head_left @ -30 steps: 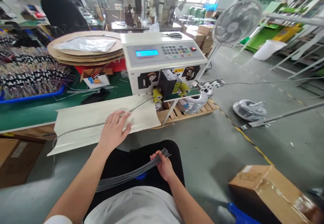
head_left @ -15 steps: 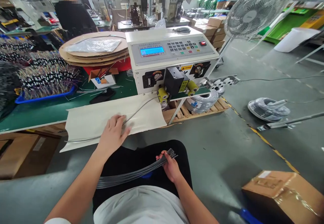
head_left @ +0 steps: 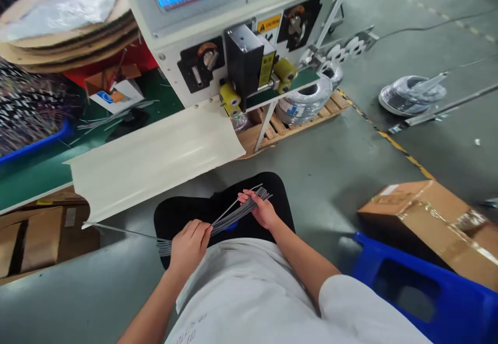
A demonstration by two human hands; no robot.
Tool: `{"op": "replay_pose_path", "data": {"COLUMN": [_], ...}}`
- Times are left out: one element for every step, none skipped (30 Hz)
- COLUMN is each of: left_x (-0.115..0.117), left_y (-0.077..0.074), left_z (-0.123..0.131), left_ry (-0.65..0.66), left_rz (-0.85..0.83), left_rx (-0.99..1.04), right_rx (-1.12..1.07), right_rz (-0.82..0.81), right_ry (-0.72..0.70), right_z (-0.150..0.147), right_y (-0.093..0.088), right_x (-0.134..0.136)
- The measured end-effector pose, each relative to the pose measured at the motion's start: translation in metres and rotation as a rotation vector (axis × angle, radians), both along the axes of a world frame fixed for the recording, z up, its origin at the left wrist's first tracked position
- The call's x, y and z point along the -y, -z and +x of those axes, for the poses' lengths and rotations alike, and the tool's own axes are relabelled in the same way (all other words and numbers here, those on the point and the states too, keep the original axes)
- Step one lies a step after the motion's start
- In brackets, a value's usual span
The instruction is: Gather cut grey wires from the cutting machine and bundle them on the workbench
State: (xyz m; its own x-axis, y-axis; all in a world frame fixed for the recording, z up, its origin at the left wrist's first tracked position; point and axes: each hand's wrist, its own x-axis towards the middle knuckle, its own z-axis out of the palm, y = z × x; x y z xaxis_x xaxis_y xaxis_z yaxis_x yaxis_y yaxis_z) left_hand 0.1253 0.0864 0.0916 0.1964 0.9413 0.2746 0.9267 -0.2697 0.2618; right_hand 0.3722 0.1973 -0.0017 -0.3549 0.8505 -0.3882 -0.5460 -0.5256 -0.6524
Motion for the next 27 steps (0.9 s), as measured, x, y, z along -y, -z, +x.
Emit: {"op": "replay_pose_path", "data": {"left_x": [0.004, 0.008, 0.011, 0.012, 0.014, 0.015, 0.015, 0.015, 0.015, 0.015, 0.014, 0.013, 0.013, 0.012, 0.012, 0.012, 0.013, 0.015, 0.017, 0.02, 0.023, 0.027, 0.032, 0.037, 0.042, 0.047, 0.052], "left_y": [0.013, 0.024, 0.033, 0.039, 0.043, 0.045, 0.046, 0.046, 0.046, 0.045, 0.045, 0.046, 0.047, 0.049, 0.05, 0.052, 0.053, 0.054, 0.055, 0.056, 0.058, 0.06, 0.062, 0.065, 0.069, 0.072, 0.076], "left_z": [0.008, 0.014, 0.017, 0.019, 0.02, 0.019, 0.019, 0.018, 0.018, 0.018, 0.019, 0.02, 0.022, 0.023, 0.023, 0.022, 0.018, 0.013, 0.005, -0.005, -0.016, -0.028, -0.04, -0.051, -0.061, -0.07, -0.077], "left_ry": [-0.009, -0.018, -0.023, -0.025, -0.026, -0.027, -0.028, -0.029, -0.031, -0.033, -0.035, -0.036, -0.037, -0.038, -0.038, -0.039, -0.039, -0.043, -0.057, -0.078, -0.108, -0.142, -0.179, -0.22, -0.26, -0.3, -0.326], "left_rz": [-0.049, -0.088, -0.122, -0.151, -0.176, -0.196, -0.212, -0.222, -0.224, -0.224, -0.225, -0.228, -0.232, -0.24, -0.25, -0.261, -0.273, -0.286, -0.298, -0.31, -0.324, -0.343, -0.366, -0.394, -0.422, -0.44, -0.448], "left_rx": [0.015, 0.027, 0.041, 0.053, 0.061, 0.064, 0.063, 0.057, 0.049, 0.039, 0.029, 0.019, 0.012, 0.008, 0.008, 0.008, 0.008, 0.002, -0.008, -0.019, -0.03, -0.041, -0.052, -0.07, -0.097, -0.126, -0.156], "right_rx": [-0.005, -0.007, -0.008, -0.01, -0.013, -0.016, -0.018, -0.017, -0.016, -0.013, -0.012, -0.012, -0.013, -0.013, -0.013, -0.012, -0.011, -0.01, -0.008, -0.006, -0.002, 0.002, 0.003, 0.001, -0.005, -0.012, -0.02], "right_rz": [-0.001, -0.001, 0.0, 0.0, 0.001, 0.002, 0.003, 0.007, 0.014, 0.024, 0.033, 0.042, 0.048, 0.051, 0.052, 0.052, 0.051, 0.051, 0.051, 0.05, 0.05, 0.05, 0.05, 0.049, 0.05, 0.051, 0.054], "right_ry": [0.005, 0.011, 0.017, 0.022, 0.027, 0.03, 0.033, 0.038, 0.043, 0.05, 0.056, 0.058, 0.057, 0.053, 0.052, 0.055, 0.064, 0.075, 0.087, 0.098, 0.107, 0.113, 0.115, 0.114, 0.111, 0.108, 0.105], "right_z": [0.0, 0.001, 0.001, 0.001, 0.002, 0.002, 0.002, 0.002, 0.002, 0.002, 0.002, 0.001, 0.001, 0.0, 0.0, 0.0, -0.001, -0.001, -0.001, -0.001, -0.001, -0.002, -0.002, -0.002, -0.002, -0.003, -0.003], "right_y": [0.0, 0.001, 0.002, 0.003, 0.003, 0.004, 0.005, 0.005, 0.006, 0.006, 0.006, 0.007, 0.007, 0.007, 0.007, 0.007, 0.007, 0.007, 0.007, 0.006, 0.006, 0.006, 0.006, 0.006, 0.006, 0.006, 0.007], "right_x": [0.0, 0.001, 0.001, 0.002, 0.002, 0.002, 0.003, 0.003, 0.003, 0.003, 0.003, 0.003, 0.002, 0.002, 0.002, 0.002, 0.003, 0.003, 0.003, 0.003, 0.004, 0.004, 0.004, 0.004, 0.004, 0.004, 0.004]}}
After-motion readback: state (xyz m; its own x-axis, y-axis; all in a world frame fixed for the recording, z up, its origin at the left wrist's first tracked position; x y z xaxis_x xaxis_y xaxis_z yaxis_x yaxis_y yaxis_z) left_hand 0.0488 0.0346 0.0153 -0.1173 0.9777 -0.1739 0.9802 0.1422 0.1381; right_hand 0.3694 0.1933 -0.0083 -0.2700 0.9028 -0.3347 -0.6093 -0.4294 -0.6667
